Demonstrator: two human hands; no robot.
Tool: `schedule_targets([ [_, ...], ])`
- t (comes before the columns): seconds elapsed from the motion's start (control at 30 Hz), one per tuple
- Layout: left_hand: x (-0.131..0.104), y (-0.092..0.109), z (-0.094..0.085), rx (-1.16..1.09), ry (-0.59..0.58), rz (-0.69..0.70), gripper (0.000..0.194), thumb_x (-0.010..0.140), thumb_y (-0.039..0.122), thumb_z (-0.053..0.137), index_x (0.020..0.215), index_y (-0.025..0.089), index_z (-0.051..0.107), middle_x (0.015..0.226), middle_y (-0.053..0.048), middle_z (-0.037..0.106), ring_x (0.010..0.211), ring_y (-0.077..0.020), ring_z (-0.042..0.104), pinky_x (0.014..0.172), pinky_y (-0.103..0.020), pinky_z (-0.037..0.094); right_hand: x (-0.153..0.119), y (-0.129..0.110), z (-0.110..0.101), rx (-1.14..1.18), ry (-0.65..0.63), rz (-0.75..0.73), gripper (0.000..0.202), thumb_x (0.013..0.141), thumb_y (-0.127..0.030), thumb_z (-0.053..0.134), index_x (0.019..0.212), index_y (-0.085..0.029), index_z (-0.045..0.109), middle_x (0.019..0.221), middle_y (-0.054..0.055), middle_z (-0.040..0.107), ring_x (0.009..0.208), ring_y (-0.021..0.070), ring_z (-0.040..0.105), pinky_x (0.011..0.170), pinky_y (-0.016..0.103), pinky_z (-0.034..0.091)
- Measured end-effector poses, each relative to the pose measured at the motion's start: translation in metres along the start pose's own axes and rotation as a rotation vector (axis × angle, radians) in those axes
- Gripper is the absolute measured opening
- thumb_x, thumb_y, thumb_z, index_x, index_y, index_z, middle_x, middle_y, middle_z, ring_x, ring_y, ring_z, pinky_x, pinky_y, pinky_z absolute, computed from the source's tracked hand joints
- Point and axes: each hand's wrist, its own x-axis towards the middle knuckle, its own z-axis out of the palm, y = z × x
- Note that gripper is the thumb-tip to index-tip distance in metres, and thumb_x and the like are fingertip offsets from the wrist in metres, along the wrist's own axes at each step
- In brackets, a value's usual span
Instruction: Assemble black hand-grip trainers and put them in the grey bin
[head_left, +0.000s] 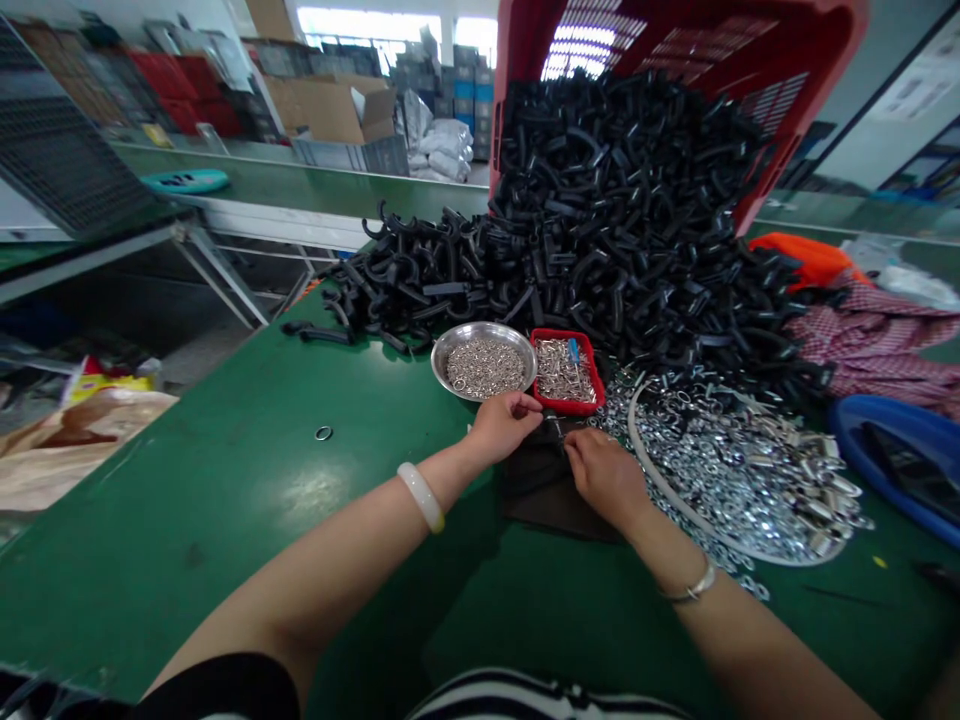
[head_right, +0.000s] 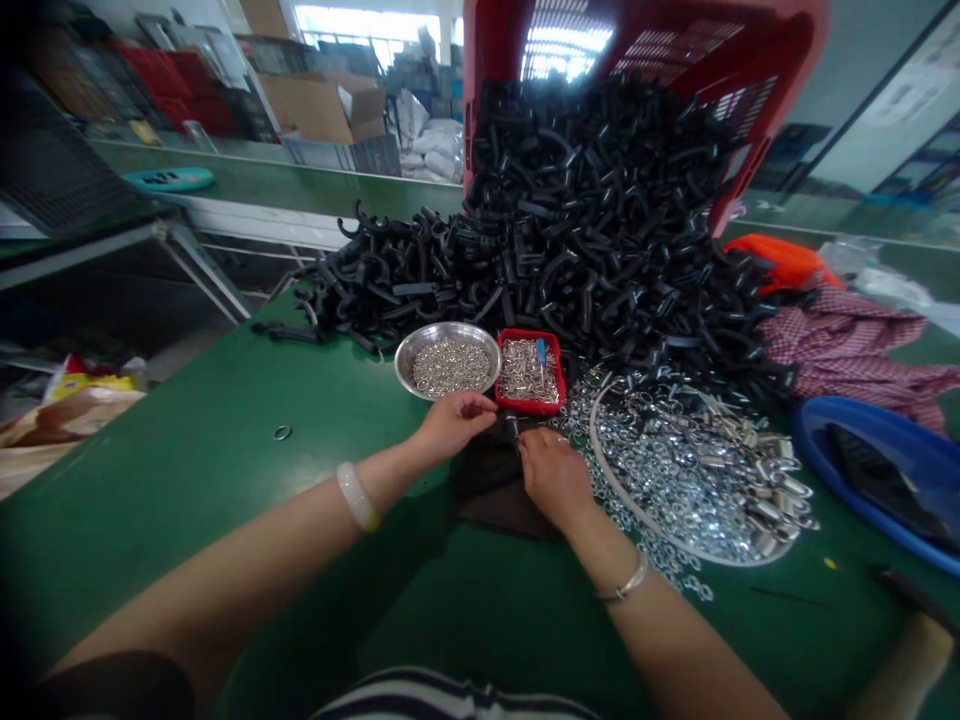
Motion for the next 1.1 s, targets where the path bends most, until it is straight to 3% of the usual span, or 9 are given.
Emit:
schedule_targets([
  [0.27, -0.006, 0.001, -0.007, 0.266, -0.017, 0.124, 0.011, 0.072, 0.023, 0.06, 0.08, 0.019, 0.067, 0.075, 0.001, 0.068, 0.066, -0.012, 0.057, 0.063, -0.023, 0.042, 0.001, -0.007, -0.009, -0.223, -0.072, -0.133, 0.015, 0.085, -0.015, 0.042, 0.08, -0.015, 0.057, 0.079, 0.008, 0.057, 0.078, 0.0216, 0.053, 0.061, 0.029, 0.038],
  [0.4, -0.008, 0.002, -0.004, 0.29, -0.03, 0.103, 0.015, 0.073, 0.022, 0.058, 0.084, 0.018, 0.067, 0.08, -0.001, 0.068, 0.069, -0.0132, 0.059, 0.065, -0.024, 0.043, -0.003, -0.005, -0.014, -0.145, -0.081, -0.15, 0.018, 0.085, -0.016, 0.04, 0.082, -0.015, 0.058, 0.079, 0.01, 0.057, 0.078, 0.0225, 0.052, 0.062, 0.031, 0.041],
  [0.53, -0.007, 0.003, 0.003, 0.366, -0.093, 0.101, 0.017, 0.074, 0.023, 0.056, 0.087, 0.02, 0.067, 0.083, -0.001, 0.069, 0.073, -0.015, 0.06, 0.067, -0.024, 0.044, -0.015, 0.004, -0.013, 0.035, -0.006, -0.205, 0.025, 0.085, -0.016, 0.041, 0.103, -0.014, 0.057, 0.095, 0.012, 0.058, 0.092, 0.0241, 0.05, 0.077, 0.036, 0.045],
  [0.8, -0.004, 0.014, 0.014, 0.738, -0.194, 0.261, 0.02, 0.08, 0.021, 0.048, 0.092, 0.025, 0.065, 0.095, -0.003, 0.065, 0.084, -0.0177, 0.059, 0.074, -0.026, 0.043, -0.032, 0.014, -0.003, 0.177, 0.097, -0.172, 0.029, 0.082, -0.019, 0.048, 0.107, -0.01, 0.058, 0.105, 0.014, 0.056, 0.098, 0.0256, 0.047, 0.086, 0.043, 0.042],
  [0.97, 0.006, 0.016, 0.003, 0.832, -0.115, 0.218, 0.021, 0.083, 0.022, 0.045, 0.093, 0.023, 0.063, 0.096, -0.004, 0.064, 0.088, -0.0183, 0.057, 0.077, -0.027, 0.042, -0.033, 0.015, -0.001, 0.199, 0.13, -0.18, 0.029, 0.082, -0.018, 0.047, 0.108, -0.012, 0.057, 0.106, 0.013, 0.056, 0.097, 0.0251, 0.047, 0.086, 0.044, 0.042],
  [1.1, 0.01, 0.019, -0.011, 1.003, -0.186, 0.128, 0.022, 0.082, 0.027, 0.045, 0.09, 0.025, 0.065, 0.093, -0.005, 0.066, 0.084, -0.022, 0.059, 0.073, -0.032, 0.042, -0.035, 0.015, 0.002, 0.147, 0.122, -0.158, 0.028, 0.082, -0.018, 0.048, 0.108, -0.012, 0.058, 0.103, 0.013, 0.057, 0.097, 0.0256, 0.049, 0.084, 0.042, 0.044],
])
